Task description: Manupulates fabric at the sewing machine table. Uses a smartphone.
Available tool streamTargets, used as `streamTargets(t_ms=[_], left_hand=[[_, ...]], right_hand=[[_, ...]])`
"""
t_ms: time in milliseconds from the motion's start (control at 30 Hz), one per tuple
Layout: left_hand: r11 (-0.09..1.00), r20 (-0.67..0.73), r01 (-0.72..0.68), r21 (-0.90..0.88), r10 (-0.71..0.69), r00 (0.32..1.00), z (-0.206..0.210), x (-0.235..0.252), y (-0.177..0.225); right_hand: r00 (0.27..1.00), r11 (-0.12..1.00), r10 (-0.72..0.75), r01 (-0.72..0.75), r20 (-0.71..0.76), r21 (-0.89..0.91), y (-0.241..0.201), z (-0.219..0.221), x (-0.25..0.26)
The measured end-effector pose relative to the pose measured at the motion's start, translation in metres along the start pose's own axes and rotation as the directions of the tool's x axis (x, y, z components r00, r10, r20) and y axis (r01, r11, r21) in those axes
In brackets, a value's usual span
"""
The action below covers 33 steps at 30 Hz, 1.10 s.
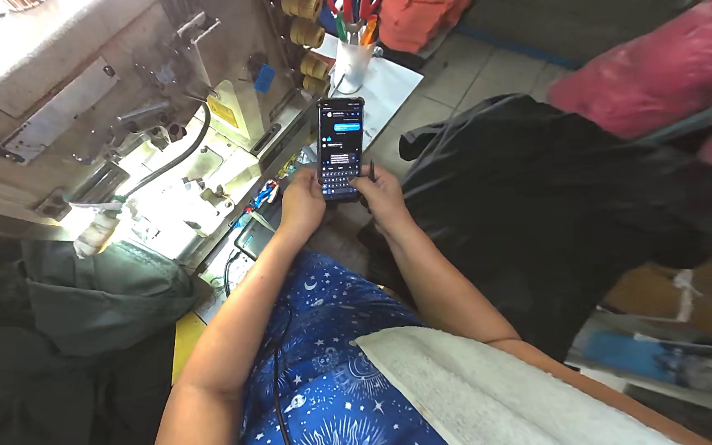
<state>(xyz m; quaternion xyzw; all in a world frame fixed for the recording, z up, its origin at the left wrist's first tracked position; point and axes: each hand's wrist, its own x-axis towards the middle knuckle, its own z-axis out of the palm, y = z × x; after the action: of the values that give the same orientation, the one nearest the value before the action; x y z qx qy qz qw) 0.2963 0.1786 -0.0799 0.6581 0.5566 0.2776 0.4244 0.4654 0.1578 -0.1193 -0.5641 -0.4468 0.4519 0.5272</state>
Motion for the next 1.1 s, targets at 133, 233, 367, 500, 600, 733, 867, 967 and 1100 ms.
streamTargets(t_ms=[133, 233, 367, 500, 600, 733, 867, 967, 1100], left_hand=[[1.0, 0.002, -0.003, 0.009, 0.003, 1.0, 0.0, -0.001, 0.001], [1.0, -0.004, -0.008, -0.002, 0.008, 1.0, 0.0, -0.002, 0.003], [1.0, -0.012, -0.008, 0.015, 0.008, 1.0, 0.002, -0.003, 0.004], [0.999, -0.013, -0.011, 0.044, 0.011, 1.0, 0.004, -0.004, 0.005], [0.999, -0.016, -0.015, 0.045, 0.016, 1.0, 0.004, -0.004, 0.004], [0.998, -0.017, -0.024, 0.057, 0.025, 1.0, 0.004, -0.003, 0.003], [0.995, -0.02, -0.02, 0.096, 0.022, 1.0, 0.005, -0.003, 0.004], [0.996, -0.02, -0.014, 0.093, 0.016, 1.0, 0.005, -0.002, 0.004], [0.998, -0.018, -0.006, 0.06, 0.007, 1.0, 0.001, -0.001, 0.002]], right_hand=[[1.0, 1.0, 0.001, -0.001, -0.002, 0.001, -0.002, -0.002, -0.001], [1.0, 1.0, 0.026, -0.026, -0.012, -0.004, -0.005, -0.003, -0.001], [0.998, 0.999, 0.039, -0.04, -0.052, -0.006, -0.006, 0.002, -0.001], [0.995, 0.999, 0.039, -0.04, -0.095, -0.015, -0.004, 0.009, 0.001], [0.992, 0.999, 0.034, -0.037, -0.119, -0.024, -0.001, 0.011, 0.003], [0.992, 0.998, 0.021, -0.027, -0.127, -0.05, 0.002, 0.014, 0.003], [0.985, 0.986, 0.094, -0.112, -0.146, -0.126, -0.002, 0.022, -0.002], [0.986, 0.983, 0.096, -0.116, -0.14, -0.144, -0.003, 0.022, -0.003], [0.998, 0.999, 0.033, -0.032, 0.057, -0.021, -0.006, 0.003, -0.003]])
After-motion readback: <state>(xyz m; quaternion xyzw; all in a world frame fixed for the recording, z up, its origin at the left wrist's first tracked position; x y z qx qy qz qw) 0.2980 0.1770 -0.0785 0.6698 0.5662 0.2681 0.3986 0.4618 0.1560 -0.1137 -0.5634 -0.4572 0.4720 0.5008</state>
